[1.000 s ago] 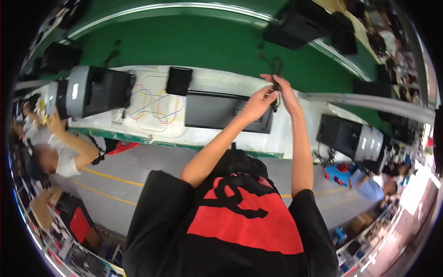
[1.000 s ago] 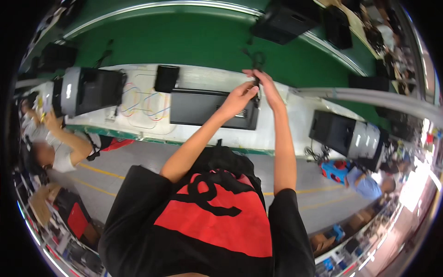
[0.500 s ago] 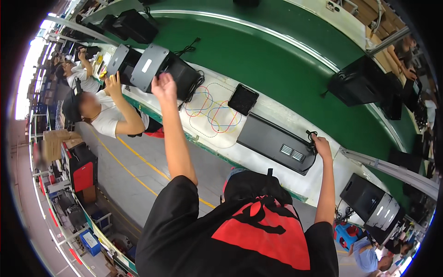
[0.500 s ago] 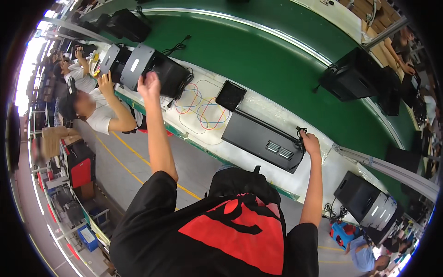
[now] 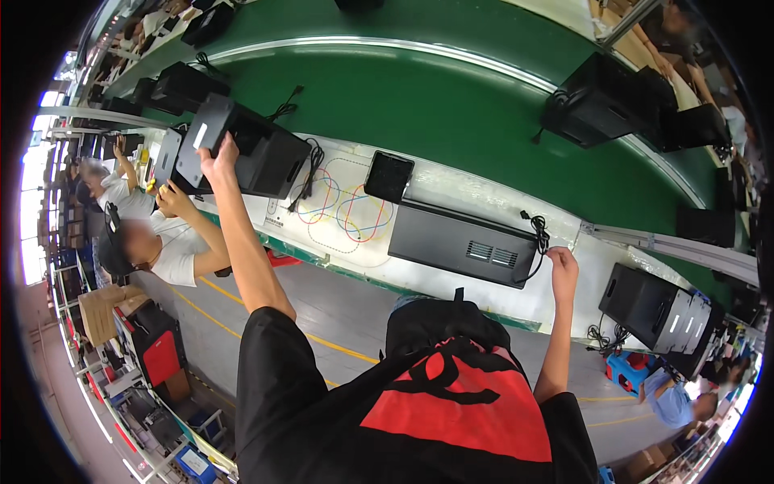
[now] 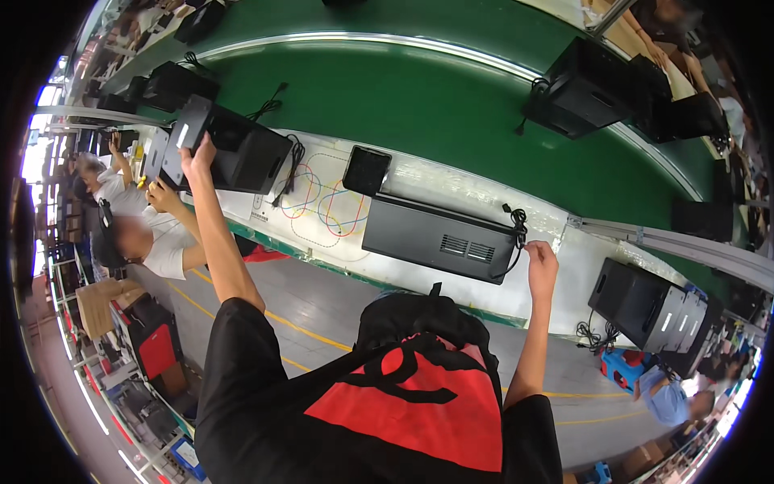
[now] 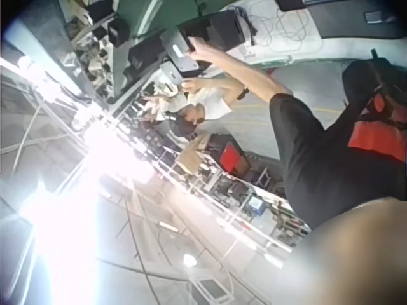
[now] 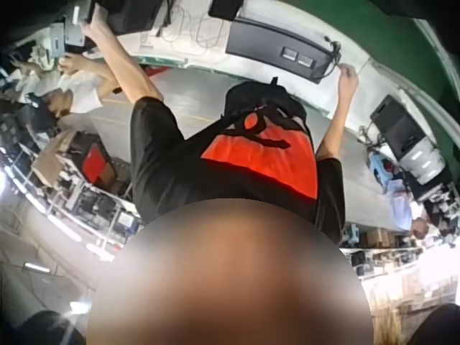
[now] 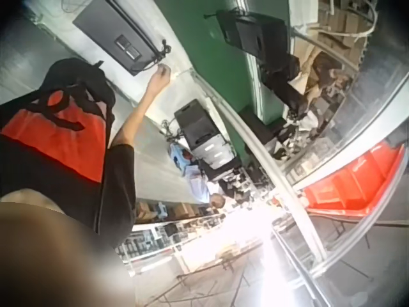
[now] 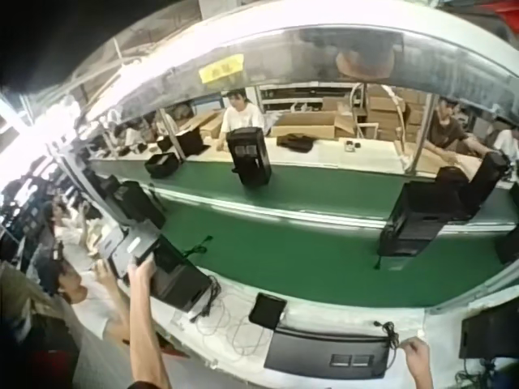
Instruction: Assemble and inspect electronic device housings by checking cable connections and placing them on a production line.
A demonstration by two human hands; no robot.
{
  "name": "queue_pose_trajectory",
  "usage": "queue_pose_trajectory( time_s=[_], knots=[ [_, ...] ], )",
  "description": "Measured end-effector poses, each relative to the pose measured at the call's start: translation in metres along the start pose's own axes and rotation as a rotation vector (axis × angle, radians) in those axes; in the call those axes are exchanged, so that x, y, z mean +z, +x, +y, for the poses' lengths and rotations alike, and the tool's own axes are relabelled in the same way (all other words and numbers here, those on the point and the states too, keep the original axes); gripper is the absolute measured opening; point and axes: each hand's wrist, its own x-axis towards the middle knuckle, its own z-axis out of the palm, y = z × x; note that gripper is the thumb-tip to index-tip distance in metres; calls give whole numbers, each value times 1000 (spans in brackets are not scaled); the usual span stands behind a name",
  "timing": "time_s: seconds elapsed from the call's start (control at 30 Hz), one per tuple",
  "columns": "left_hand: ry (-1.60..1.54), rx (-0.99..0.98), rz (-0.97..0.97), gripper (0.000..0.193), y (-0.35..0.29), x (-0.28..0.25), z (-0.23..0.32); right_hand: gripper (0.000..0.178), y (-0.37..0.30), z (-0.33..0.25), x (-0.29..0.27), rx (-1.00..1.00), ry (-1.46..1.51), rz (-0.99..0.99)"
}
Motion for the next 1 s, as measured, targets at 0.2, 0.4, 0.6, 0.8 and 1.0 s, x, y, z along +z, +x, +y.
queue_pose_trajectory(
  time_s=[0.2,0.4,0.6,0.8,1.0],
  knots=[
    [137,-33,-206,37,-60,52,-63,12,-18,-40,26,-157,85,276],
    [297,-268,-377,37,-104,75,-155,11,-17,-81,60,-273,9,642],
    [346,-550,-458,36,-128,33,-256,28,7,-99,89,-209,466,-32],
    [457,-902,-443,36,-215,-50,-370,79,99,-128,81,531,1471,-604],
    [607,-1121,-178,37,-281,-127,-438,58,122,-85,25,497,1802,-94]
  ],
)
